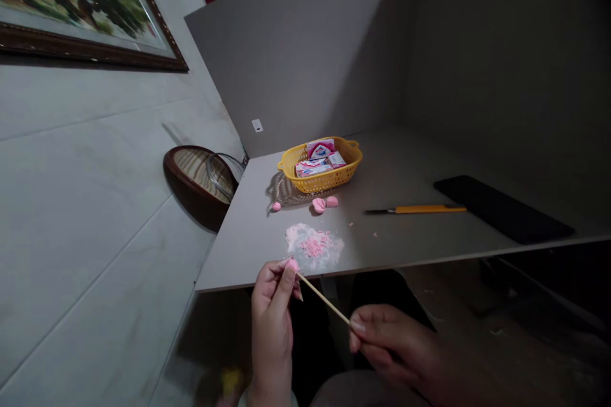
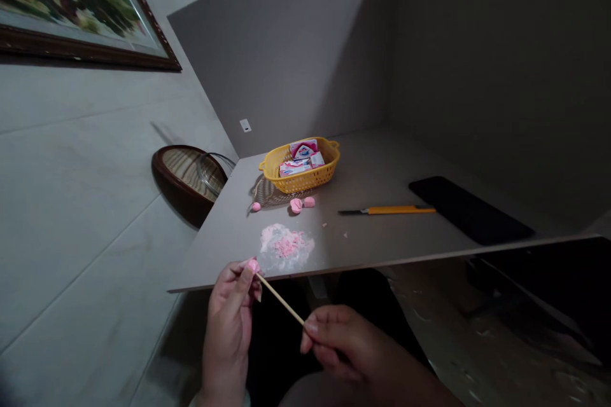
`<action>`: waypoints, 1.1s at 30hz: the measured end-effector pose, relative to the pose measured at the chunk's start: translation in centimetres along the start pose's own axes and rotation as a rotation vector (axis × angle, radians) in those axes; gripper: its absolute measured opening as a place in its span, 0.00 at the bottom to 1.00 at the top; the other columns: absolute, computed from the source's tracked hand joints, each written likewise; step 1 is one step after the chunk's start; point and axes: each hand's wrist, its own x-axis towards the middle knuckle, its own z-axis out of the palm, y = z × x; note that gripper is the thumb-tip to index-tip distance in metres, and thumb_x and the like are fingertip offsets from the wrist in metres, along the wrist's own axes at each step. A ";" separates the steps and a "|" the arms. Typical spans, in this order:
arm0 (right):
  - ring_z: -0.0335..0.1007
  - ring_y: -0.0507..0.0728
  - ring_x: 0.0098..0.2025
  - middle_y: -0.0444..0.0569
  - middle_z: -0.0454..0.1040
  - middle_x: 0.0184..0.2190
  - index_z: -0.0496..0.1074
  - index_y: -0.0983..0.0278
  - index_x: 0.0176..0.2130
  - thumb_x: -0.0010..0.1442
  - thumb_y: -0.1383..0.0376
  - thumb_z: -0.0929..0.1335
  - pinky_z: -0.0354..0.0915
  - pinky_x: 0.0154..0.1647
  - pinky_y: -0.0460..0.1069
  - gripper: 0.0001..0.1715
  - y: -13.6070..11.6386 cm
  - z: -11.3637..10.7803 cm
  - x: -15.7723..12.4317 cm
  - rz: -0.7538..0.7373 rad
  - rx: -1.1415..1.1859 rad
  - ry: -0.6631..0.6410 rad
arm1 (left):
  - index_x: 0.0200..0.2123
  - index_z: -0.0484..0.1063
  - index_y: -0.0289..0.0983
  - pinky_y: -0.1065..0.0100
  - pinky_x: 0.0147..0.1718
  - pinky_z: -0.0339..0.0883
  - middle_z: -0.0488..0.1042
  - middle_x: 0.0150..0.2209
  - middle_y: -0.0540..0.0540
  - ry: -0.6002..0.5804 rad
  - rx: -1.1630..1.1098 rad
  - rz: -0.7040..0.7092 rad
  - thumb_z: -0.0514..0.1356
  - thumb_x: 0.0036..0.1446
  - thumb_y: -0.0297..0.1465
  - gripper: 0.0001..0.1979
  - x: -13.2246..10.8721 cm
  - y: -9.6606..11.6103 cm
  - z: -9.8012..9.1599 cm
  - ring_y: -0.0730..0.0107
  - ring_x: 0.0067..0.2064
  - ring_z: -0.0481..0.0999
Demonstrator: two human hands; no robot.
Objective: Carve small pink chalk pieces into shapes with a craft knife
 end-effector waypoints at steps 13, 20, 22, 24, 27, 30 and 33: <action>0.68 0.57 0.32 0.48 0.71 0.31 0.70 0.59 0.33 0.71 0.56 0.59 0.55 0.35 0.53 0.19 -0.6 1.4 -0.1 -0.232 -0.589 0.408 | 0.29 0.73 0.35 0.77 0.24 0.62 0.72 0.28 0.52 0.133 -0.061 -0.141 0.77 0.43 0.43 0.21 0.0 -0.6 -0.3 0.79 0.26 0.66; 0.60 0.53 0.25 0.42 0.65 0.22 0.69 0.60 0.29 0.69 0.51 0.60 0.56 0.28 0.49 0.23 -0.8 0.9 0.3 -0.066 -0.279 0.128 | 0.32 0.75 0.35 0.76 0.26 0.63 0.73 0.28 0.51 0.072 0.032 -0.015 0.75 0.47 0.43 0.19 0.1 -0.4 -1.1 0.78 0.27 0.67; 0.53 0.50 0.18 0.38 0.59 0.17 0.70 0.60 0.28 0.68 0.47 0.61 0.53 0.22 0.47 0.26 -0.4 0.6 1.0 -0.010 -0.191 0.003 | 0.32 0.76 0.35 0.76 0.26 0.64 0.73 0.27 0.50 -0.003 0.036 -0.044 0.75 0.47 0.43 0.19 0.3 -0.1 -1.3 0.77 0.28 0.68; 0.48 0.49 0.15 0.36 0.56 0.14 0.71 0.61 0.28 0.68 0.45 0.61 0.50 0.18 0.46 0.27 0.0 0.5 1.6 0.006 -0.172 -0.045 | 0.31 0.76 0.34 0.76 0.25 0.64 0.73 0.26 0.50 -0.029 0.020 -0.080 0.76 0.45 0.43 0.20 0.4 0.0 -1.4 0.77 0.27 0.68; 0.53 0.50 0.17 0.36 0.60 0.17 0.70 0.61 0.33 0.69 0.49 0.59 0.52 0.20 0.46 0.23 0.2 0.9 1.7 0.022 -0.142 -0.008 | 0.30 0.75 0.34 0.77 0.24 0.64 0.73 0.27 0.51 0.025 0.003 -0.113 0.77 0.44 0.43 0.21 0.4 -0.1 -1.4 0.78 0.27 0.68; 0.63 0.52 0.27 0.40 0.67 0.26 0.67 0.60 0.39 0.67 0.57 0.63 0.58 0.28 0.46 0.10 0.0 1.4 1.0 -0.040 -0.221 0.151 | 0.29 0.75 0.35 0.77 0.23 0.63 0.72 0.27 0.52 0.077 0.004 -0.135 0.77 0.42 0.44 0.22 0.1 -0.3 -1.4 0.79 0.26 0.67; 0.69 0.54 0.31 0.42 0.72 0.30 0.67 0.59 0.36 0.69 0.63 0.62 0.61 0.32 0.48 0.09 -0.6 1.3 0.0 -0.188 -0.508 0.297 | 0.29 0.74 0.34 0.78 0.22 0.63 0.72 0.27 0.52 0.108 0.000 -0.160 0.78 0.40 0.44 0.23 -0.2 -0.2 -1.3 0.80 0.26 0.66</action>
